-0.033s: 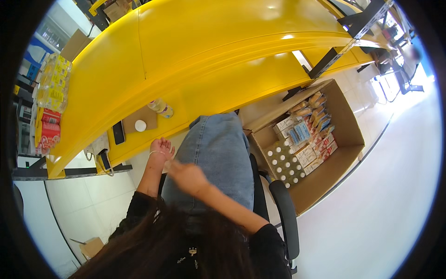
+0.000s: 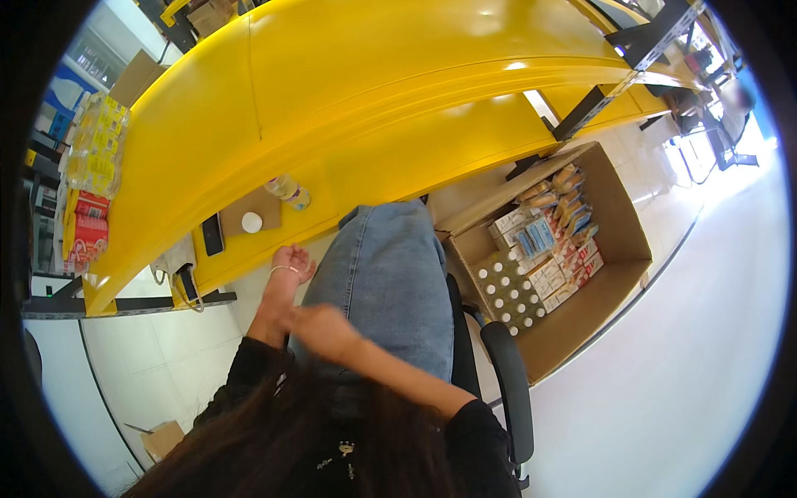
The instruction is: The person sits at a yellow workstation and repeatedly picks up clear plastic bottles from a cardboard box. They apply a small pink label to each bottle and place it on the yellow shelf next to other labeled bottles.
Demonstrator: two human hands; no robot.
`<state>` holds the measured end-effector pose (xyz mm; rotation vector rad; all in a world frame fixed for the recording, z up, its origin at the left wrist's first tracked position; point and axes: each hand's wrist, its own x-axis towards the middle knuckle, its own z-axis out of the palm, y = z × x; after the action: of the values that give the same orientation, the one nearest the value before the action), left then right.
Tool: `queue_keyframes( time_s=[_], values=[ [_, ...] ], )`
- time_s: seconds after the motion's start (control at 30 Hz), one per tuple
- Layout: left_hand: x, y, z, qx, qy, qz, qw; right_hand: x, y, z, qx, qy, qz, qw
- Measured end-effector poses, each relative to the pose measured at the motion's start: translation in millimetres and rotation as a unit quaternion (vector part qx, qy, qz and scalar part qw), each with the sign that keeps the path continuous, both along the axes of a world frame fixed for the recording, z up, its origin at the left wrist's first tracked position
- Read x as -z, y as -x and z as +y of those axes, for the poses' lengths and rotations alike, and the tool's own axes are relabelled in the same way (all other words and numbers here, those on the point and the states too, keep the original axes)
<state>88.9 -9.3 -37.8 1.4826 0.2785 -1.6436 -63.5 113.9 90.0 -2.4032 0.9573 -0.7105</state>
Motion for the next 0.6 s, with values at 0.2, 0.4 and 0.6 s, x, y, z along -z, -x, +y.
queue_keyframes(
  time_s=[0.2, 0.4, 0.6],
  values=[
    [-11, -6, 8, -0.007, -0.011, 0.068, 0.998, 15, 47, -31, 0.098, -0.131, 0.120, 0.979],
    [17, 4, -9, -0.026, 0.004, 0.078, 0.997, -29, 10, -23, 0.013, -0.288, 0.006, 0.957],
    [69, -42, -3, -0.072, -0.040, 0.023, 0.996, -38, -26, 12, -0.028, -0.336, -0.175, 0.925]
  ],
)
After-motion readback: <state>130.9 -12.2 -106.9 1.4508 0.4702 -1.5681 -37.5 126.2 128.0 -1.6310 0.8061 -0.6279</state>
